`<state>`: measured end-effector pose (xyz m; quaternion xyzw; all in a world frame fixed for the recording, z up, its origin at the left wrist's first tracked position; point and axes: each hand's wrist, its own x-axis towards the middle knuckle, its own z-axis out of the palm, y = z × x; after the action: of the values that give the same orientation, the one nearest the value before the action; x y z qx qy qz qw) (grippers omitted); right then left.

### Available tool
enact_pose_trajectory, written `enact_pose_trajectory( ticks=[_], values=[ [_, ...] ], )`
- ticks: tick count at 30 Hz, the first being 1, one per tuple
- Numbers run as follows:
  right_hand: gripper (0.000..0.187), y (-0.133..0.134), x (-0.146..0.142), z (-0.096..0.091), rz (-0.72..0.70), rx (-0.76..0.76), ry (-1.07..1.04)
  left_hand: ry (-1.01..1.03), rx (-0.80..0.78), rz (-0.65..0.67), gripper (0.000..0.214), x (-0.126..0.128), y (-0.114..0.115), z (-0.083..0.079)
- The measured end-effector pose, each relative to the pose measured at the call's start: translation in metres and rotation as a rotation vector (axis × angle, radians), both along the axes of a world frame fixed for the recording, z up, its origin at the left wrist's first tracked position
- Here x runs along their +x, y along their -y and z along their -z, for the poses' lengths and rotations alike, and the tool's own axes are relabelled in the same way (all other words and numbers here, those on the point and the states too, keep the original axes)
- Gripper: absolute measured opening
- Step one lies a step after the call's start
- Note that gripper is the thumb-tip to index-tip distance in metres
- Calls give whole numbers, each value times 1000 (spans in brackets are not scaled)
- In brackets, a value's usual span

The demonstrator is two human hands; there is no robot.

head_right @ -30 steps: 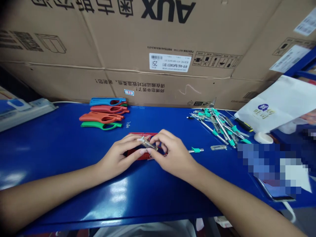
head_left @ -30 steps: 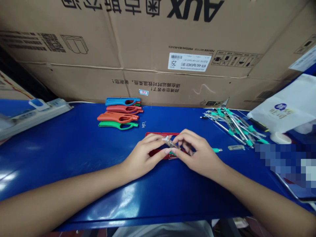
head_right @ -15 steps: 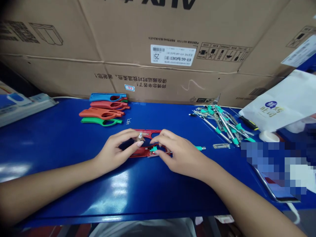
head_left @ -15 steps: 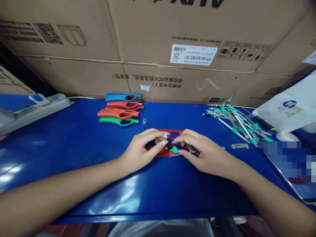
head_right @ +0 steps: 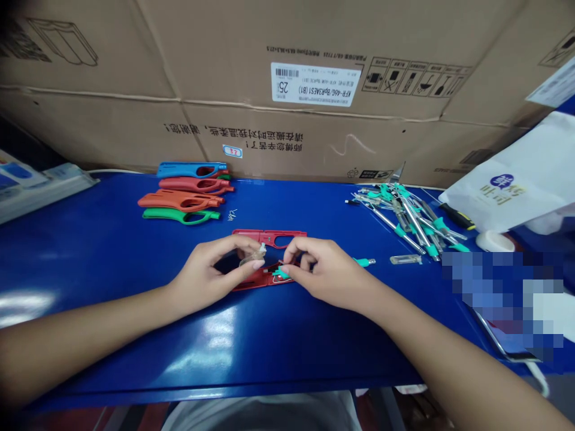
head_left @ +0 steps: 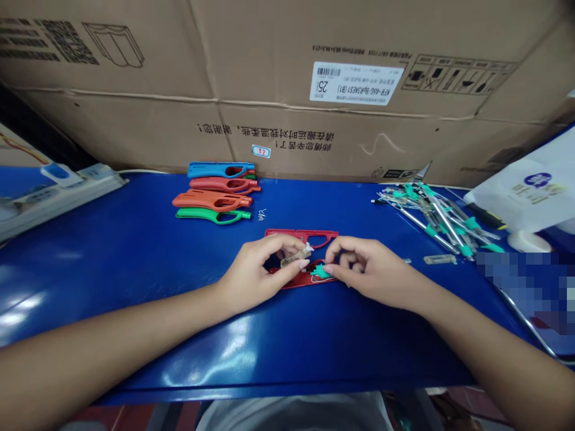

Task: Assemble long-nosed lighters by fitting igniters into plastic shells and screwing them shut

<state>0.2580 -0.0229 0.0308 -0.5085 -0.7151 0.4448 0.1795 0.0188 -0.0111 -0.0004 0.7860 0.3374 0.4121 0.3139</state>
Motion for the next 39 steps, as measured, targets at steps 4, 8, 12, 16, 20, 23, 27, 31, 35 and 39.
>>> enact_pose_trajectory(
  ticks=[4,8,12,16,20,23,27,31,35,39],
  values=[
    [27,-6,3,0,52,-229,-167,-68,80,67,17,-3,4,-1],
    [33,-9,4,2,-15,-252,-193,-155,114,113,21,-4,5,-5],
    [25,-9,3,4,-56,-225,-155,-249,134,141,27,-3,3,-5],
    [24,-9,5,6,-57,-219,-179,-343,109,140,33,-3,2,-3],
    [23,-11,7,8,-75,-216,-168,-343,21,120,21,-3,2,-2],
    [22,-12,6,7,-72,-225,-167,-318,-24,95,15,-3,3,-2],
    [24,-12,3,6,-41,-245,-177,-288,53,127,15,-4,4,-2],
    [28,-14,3,6,-25,-261,-178,-342,125,206,18,-6,7,-3],
    [29,-15,4,7,-19,-266,-186,-389,80,172,20,-6,7,-2],
    [31,-17,5,7,-33,-269,-205,-390,69,163,21,-5,4,0]
  ],
)
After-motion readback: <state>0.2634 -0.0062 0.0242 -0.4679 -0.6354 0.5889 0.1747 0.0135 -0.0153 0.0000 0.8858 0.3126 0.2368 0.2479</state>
